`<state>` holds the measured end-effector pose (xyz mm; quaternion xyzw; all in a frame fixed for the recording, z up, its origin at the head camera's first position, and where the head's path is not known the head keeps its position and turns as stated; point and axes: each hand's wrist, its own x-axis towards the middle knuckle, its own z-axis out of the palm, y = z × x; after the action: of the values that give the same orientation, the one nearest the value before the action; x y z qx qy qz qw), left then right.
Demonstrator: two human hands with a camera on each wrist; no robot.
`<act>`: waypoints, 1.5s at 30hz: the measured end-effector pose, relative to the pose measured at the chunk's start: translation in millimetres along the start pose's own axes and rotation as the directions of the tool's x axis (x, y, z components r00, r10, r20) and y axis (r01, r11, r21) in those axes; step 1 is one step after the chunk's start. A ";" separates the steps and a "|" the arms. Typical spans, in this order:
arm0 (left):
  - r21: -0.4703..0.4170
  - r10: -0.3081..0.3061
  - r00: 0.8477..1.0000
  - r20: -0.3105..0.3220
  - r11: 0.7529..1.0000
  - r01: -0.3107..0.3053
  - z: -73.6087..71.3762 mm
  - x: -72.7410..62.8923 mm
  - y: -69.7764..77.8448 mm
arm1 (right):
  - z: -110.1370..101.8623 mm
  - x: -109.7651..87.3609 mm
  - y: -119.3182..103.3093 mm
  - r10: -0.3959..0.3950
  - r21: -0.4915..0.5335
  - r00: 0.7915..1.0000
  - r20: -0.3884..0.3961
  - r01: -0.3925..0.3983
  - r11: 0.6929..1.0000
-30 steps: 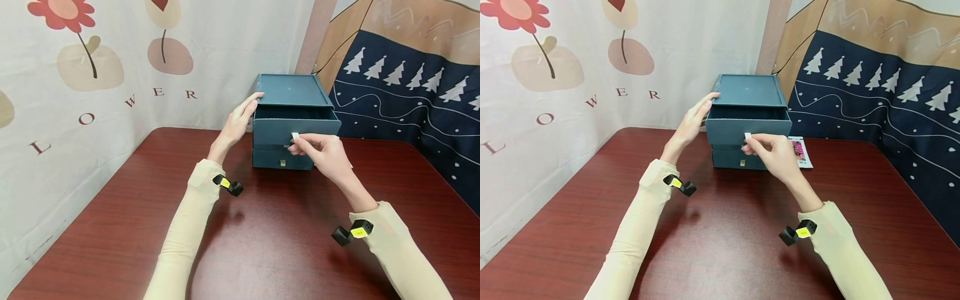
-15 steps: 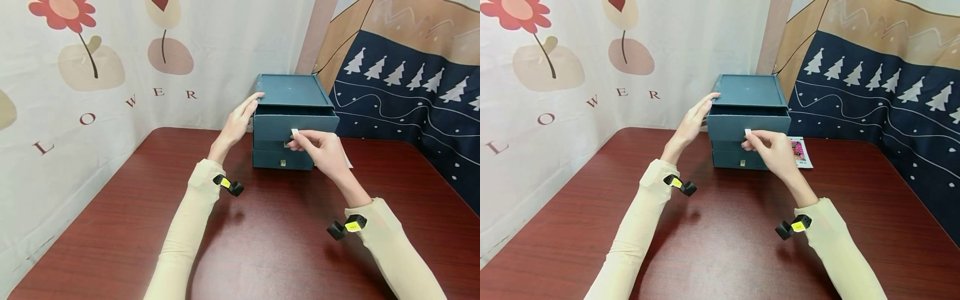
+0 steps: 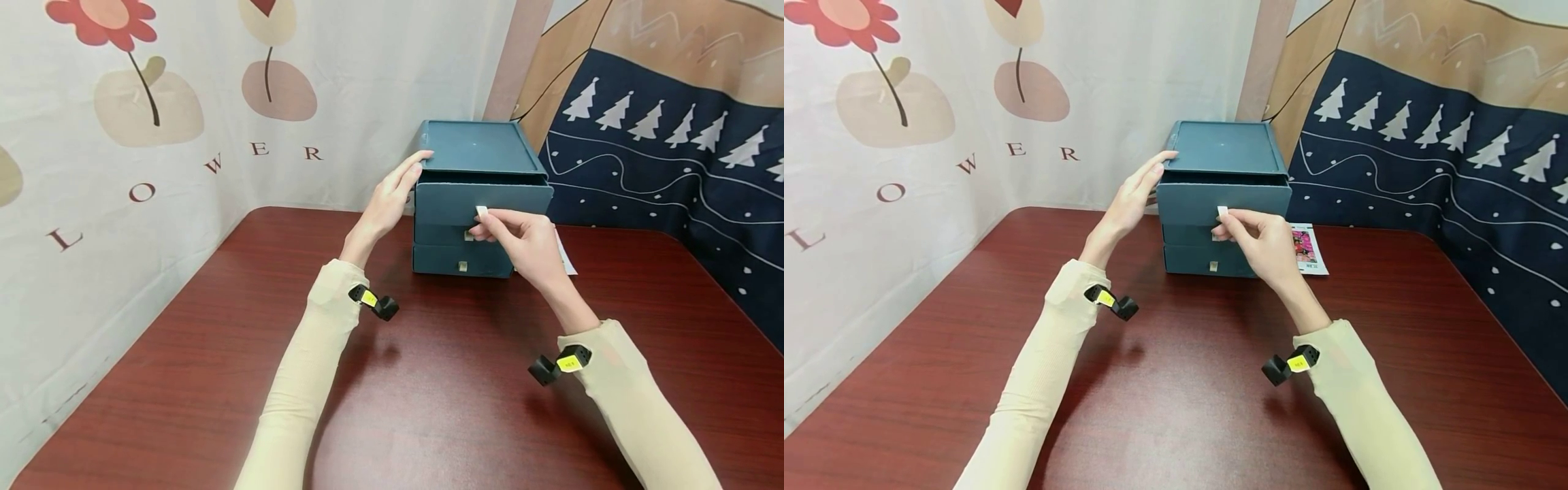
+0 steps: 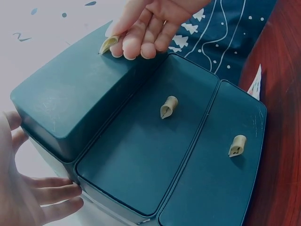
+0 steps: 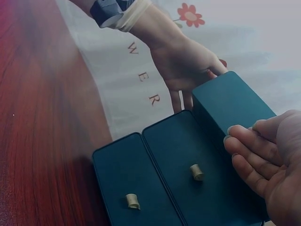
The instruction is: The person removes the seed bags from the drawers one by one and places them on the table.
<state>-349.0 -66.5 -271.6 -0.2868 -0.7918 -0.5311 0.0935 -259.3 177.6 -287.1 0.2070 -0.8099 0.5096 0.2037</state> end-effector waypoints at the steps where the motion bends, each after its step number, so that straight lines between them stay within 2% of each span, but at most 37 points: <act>1: 0.005 -0.001 1.000 -0.001 1.000 0.001 0.0 0.0 0.1 | 0.4 0.5 0.9 0.002 0.003 1.000 -0.003 -0.002 1.000; 8: 0.015 0.008 1.000 -0.006 1.000 -0.008 0.4 0.1 0.2 | 2.5 4.3 3.5 0.010 0.018 1.000 -0.017 -0.009 1.000; 12: 0.005 0.005 1.000 -0.006 1.000 -0.005 0.5 -0.3 0.6 | 3.4 3.2 -11.8 0.018 0.020 1.000 -0.016 -0.017 1.000; 14: 0.002 0.003 1.000 -0.007 1.000 -0.003 0.5 -0.5 1.0 | 4.2 4.1 -12.2 0.017 0.020 1.000 -0.018 -0.017 1.000; 21: -0.010 0.005 1.000 -0.007 1.000 -0.005 0.8 -0.2 1.3 | 5.8 11.1 12.2 -0.017 0.029 0.999 -0.036 0.018 0.999; 32: -0.011 0.007 1.000 -0.012 1.000 -0.007 1.4 -0.3 1.2 | 7.8 17.0 15.0 -0.032 0.067 0.998 -0.049 0.035 0.997; 45: 0.001 0.015 1.000 -0.011 1.000 -0.015 1.8 -0.4 0.8 | 10.0 21.2 16.9 -0.003 0.103 0.998 -0.062 0.010 0.995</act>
<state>-347.9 -64.8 -271.9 -0.2899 -0.7893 -0.5315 0.1020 -287.2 172.5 -292.1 0.2039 -0.7751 0.5563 0.2195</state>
